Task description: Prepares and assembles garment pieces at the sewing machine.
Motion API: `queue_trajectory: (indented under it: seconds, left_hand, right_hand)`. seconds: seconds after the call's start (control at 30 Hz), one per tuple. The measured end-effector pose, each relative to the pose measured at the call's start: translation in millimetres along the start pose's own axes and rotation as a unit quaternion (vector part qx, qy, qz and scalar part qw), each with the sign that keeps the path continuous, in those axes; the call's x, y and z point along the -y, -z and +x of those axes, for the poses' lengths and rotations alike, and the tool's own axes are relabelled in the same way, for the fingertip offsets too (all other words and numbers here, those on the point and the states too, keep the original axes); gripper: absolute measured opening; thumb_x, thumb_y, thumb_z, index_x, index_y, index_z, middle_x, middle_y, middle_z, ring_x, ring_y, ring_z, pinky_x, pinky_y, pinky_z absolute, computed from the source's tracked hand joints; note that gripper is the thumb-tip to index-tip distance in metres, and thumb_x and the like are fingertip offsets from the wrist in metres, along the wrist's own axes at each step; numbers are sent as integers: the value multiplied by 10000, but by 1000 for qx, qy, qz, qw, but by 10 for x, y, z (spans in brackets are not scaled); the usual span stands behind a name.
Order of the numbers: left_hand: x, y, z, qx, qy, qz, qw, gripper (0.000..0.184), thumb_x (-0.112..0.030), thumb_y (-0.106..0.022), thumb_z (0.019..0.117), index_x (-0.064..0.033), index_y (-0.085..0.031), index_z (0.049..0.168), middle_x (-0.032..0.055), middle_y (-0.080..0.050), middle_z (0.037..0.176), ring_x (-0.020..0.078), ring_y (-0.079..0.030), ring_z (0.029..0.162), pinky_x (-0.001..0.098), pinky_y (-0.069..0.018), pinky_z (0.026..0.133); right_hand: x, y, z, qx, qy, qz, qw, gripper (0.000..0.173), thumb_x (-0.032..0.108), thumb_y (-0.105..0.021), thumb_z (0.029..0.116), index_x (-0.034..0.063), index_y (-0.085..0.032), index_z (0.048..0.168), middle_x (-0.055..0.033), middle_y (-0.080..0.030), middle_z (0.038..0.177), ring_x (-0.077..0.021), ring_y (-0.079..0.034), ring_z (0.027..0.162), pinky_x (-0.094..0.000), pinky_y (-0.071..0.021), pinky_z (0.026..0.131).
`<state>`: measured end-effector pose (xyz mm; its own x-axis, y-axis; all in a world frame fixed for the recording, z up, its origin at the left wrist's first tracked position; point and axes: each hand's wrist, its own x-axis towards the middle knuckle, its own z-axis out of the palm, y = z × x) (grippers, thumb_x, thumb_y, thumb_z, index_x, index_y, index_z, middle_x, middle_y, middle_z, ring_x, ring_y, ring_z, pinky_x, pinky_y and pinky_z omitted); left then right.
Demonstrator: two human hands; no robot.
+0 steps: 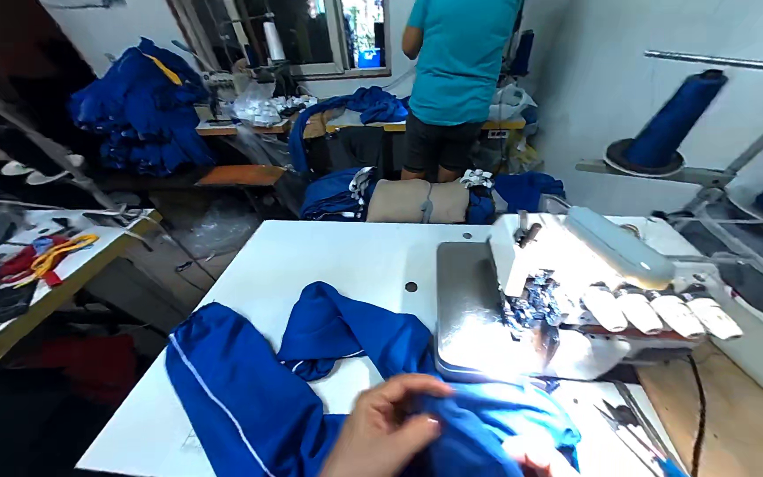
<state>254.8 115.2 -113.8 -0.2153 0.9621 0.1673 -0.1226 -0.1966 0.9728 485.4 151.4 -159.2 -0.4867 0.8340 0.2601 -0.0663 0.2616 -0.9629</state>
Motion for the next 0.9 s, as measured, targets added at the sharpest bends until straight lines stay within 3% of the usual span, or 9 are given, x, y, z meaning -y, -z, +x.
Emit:
queue_trajectory:
  seconds: [0.1, 0.17, 0.23, 0.37, 0.47, 0.57, 0.7, 0.8, 0.9]
  left_hand:
    - [-28, 594, -71, -18, -42, 210, 977, 262, 8, -601, 844, -149, -743, 999, -56, -734, 1053, 45, -689, 970, 238, -594, 810]
    - [-118, 766, -112, 1, -18, 408, 913, 225, 17, -578, 835, -34, -742, 980, 98, -691, 1084, 181, -672, 1031, 342, -590, 850]
    - [-184, 615, -103, 27, -44, 482, 874, 187, -54, -630, 895, -7, -764, 1017, 223, -669, 1154, 339, -631, 1116, 496, -521, 939]
    - [-58, -1, 100, 36, -168, 438, 883, 251, -279, -622, 1022, -64, -748, 1052, 142, -678, 1195, 166, -625, 1179, 306, -524, 1013]
    - [262, -95, 178, 21, -120, 499, 858, 471, -453, -597, 999, -16, -713, 1129, 165, -694, 1167, 235, -699, 1025, 380, -592, 862]
    - [391, -4, 148, 33, -17, 443, 896, 535, -429, -692, 937, 43, -652, 1185, 168, -706, 1079, 218, -689, 872, 363, -577, 760]
    - [290, 160, 72, 54, -129, 325, 935, 152, -221, -772, 891, -71, -764, 915, 23, -702, 881, 42, -655, 861, 196, -551, 794]
    - [-73, 469, 150, 60, -253, 314, 913, 94, -266, -643, 1007, -238, -675, 1091, -60, -664, 1138, 51, -628, 1111, 249, -536, 972]
    - [-317, 578, 218, 109, -233, 287, 923, 219, -342, -433, 1101, -278, -546, 1278, -53, -683, 1300, 126, -653, 1209, 341, -533, 1059]
  right_hand:
    - [26, 126, -103, -123, 58, -283, 949, 540, 360, -750, 929, -83, -630, 1214, -266, -643, 1190, -253, -605, 1136, -342, -510, 954]
    - [1, 289, -131, -162, -21, -406, 899, 711, 429, -791, 849, -115, -620, 1274, -348, -604, 1234, -478, -568, 1162, -579, -447, 1016]
    - [-77, 321, -126, -131, -86, -385, 909, 583, 350, -792, 849, -106, -678, 1194, -348, -615, 1196, -549, -556, 1148, -687, -412, 1002]
    - [-142, 37, -46, -76, -39, -279, 957, 159, 49, -621, 928, -60, -726, 977, -198, -710, 972, -298, -694, 938, -454, -564, 852]
    - [-129, -92, -15, -162, -91, -226, 956, 282, 106, -629, 976, -126, -600, 1134, -219, -663, 1043, -199, -706, 859, -335, -614, 762]
    - [-201, 16, 62, -183, -169, -262, 932, 575, 248, -687, 951, -156, -526, 1326, -315, -606, 1237, -337, -659, 1035, -458, -557, 899]
    - [-296, 53, 107, -105, -62, -269, 955, 150, 97, -657, 897, -35, -724, 874, -192, -685, 951, -274, -672, 895, -405, -559, 793]
    - [-280, 103, 155, -135, -38, -136, 981, 172, 29, -611, 960, -89, -682, 1064, -168, -697, 1105, -127, -697, 945, -269, -595, 835]
    - [-176, 75, 227, -112, -100, -99, 984, 317, 166, -713, 937, -24, -584, 1155, -54, -732, 1028, -69, -712, 870, -260, -606, 774]
